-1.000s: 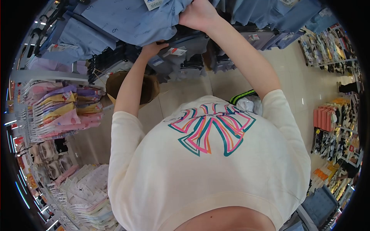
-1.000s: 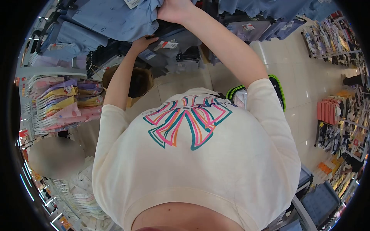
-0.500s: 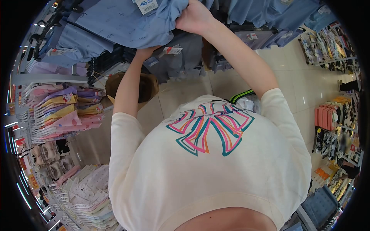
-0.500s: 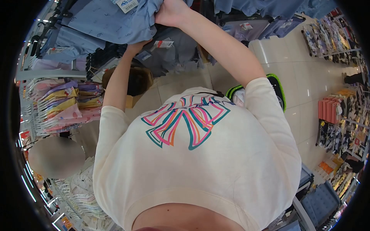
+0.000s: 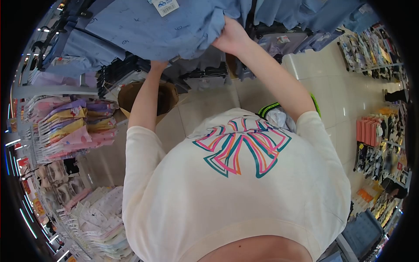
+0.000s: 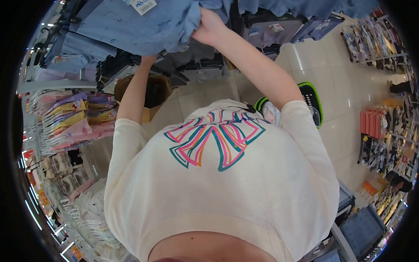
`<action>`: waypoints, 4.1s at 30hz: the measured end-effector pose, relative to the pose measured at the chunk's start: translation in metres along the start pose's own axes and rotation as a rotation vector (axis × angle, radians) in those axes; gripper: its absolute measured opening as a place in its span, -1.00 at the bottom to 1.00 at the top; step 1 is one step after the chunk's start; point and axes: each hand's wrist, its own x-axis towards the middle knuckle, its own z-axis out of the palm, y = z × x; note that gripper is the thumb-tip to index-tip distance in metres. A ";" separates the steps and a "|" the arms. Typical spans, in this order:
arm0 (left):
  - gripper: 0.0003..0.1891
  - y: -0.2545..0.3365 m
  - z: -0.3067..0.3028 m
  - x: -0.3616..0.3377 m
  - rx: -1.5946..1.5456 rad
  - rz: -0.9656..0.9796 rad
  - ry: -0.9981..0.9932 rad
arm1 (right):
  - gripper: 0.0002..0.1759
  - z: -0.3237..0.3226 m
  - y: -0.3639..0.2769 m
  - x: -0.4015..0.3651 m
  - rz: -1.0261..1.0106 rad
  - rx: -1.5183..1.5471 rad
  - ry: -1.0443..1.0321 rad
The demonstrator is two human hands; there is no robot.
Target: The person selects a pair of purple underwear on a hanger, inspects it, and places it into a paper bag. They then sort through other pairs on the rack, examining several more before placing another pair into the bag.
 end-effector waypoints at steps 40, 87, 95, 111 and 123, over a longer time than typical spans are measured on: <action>-0.80 -0.006 -0.220 -0.219 -0.940 -1.301 0.499 | -0.36 -0.005 0.321 0.118 -0.231 -1.160 0.262; -0.69 -0.020 -0.185 -0.099 -0.276 -0.380 -0.112 | -0.73 -0.030 0.351 0.074 -0.331 -0.959 0.241; -0.60 -0.007 -0.186 -0.092 -0.247 -0.370 -0.160 | -0.74 -0.033 0.355 0.075 -0.527 -1.147 0.237; -0.33 -0.008 -0.184 -0.107 -0.176 -0.286 -0.126 | -0.70 -0.013 0.332 0.080 -0.545 -1.002 0.260; -0.77 -0.003 -0.175 -0.126 -0.233 -0.352 0.027 | -0.71 0.010 0.318 0.101 -0.471 -1.729 0.065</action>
